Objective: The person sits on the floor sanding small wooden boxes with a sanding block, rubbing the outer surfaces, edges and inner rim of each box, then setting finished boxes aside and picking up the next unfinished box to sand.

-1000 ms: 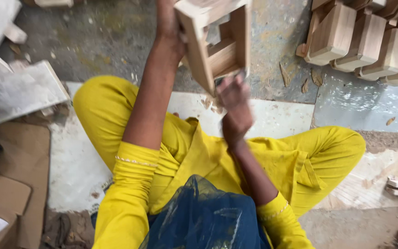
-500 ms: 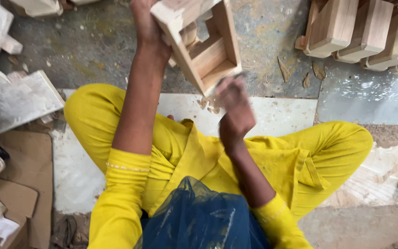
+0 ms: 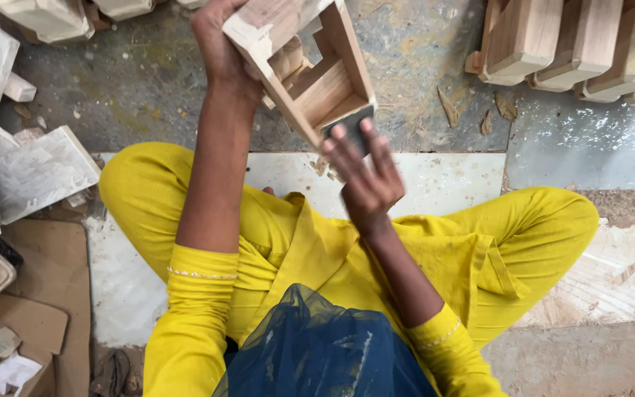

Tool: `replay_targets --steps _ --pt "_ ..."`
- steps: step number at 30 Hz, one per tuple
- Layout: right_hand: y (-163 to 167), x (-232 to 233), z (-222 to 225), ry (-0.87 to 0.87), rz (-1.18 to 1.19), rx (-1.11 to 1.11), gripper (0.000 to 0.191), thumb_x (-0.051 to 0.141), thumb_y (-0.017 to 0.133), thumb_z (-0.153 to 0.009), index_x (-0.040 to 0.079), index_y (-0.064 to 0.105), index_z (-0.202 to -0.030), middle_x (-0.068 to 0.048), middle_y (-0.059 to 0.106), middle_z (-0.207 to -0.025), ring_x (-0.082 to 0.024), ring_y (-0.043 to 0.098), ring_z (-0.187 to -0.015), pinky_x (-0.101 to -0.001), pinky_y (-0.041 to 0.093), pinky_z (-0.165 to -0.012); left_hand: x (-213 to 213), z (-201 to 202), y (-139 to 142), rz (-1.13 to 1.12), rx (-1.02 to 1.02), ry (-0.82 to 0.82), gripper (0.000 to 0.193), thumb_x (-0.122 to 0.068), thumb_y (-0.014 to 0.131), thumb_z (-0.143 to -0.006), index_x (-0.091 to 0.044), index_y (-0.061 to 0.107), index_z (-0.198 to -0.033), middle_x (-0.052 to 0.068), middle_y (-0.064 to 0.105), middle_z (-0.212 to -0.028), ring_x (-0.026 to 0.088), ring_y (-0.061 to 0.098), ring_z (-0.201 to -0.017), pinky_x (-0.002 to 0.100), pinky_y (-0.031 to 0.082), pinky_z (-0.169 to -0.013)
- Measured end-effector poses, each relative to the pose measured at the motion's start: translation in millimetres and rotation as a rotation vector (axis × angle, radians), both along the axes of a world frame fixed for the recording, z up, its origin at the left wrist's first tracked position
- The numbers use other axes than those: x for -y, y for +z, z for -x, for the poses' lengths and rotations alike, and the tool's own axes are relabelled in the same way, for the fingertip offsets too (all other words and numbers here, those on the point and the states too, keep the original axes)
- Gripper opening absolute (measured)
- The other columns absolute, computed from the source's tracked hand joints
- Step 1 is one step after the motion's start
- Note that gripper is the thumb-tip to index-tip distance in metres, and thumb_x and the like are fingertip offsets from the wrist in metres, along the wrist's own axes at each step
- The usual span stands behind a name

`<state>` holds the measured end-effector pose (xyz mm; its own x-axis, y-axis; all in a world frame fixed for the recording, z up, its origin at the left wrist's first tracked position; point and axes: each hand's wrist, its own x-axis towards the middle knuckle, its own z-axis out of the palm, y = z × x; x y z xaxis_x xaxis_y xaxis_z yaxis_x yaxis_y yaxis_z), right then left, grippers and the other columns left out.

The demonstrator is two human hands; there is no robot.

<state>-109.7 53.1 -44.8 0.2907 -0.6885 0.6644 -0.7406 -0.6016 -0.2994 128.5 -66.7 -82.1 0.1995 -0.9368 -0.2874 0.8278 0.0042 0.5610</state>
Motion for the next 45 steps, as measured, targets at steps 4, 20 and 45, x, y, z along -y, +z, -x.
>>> replay_targets --steps 4,20,45 --pt "15 6 4 -0.183 -0.171 0.112 0.041 -0.007 0.055 -0.097 0.011 0.072 -0.130 -0.002 0.069 -0.136 -0.026 0.067 -0.130 -0.0369 0.058 -0.099 -3 -2 -5 0.157 -0.005 0.005 0.034 -0.026 0.049 -0.099 0.002 0.070 -0.097 0.014 0.071 -0.088 0.023 0.068 -0.069 0.039 0.058 -0.064" --pt "-21 35 18 0.008 -1.116 1.554 0.018 0.018 0.063 -0.104 0.004 0.068 -0.115 -0.005 0.073 -0.108 -0.014 0.069 -0.095 -0.0390 0.060 -0.084 -65 72 18 0.009 0.574 0.422 0.101 -0.083 0.039 -0.096 -0.002 0.033 -0.155 0.025 0.047 -0.150 0.037 0.053 -0.142 0.047 0.047 -0.121" --pt "8 -4 43 0.014 -0.155 -0.163 0.031 -0.016 0.063 -0.084 0.000 0.072 -0.109 -0.014 0.074 -0.117 -0.031 0.067 -0.116 -0.0466 0.053 -0.097 -77 129 49 0.252 1.230 0.269 0.107 -0.024 0.083 -0.081 -0.012 0.012 -0.160 0.014 0.078 -0.102 0.028 0.082 -0.093 0.036 0.064 -0.085"
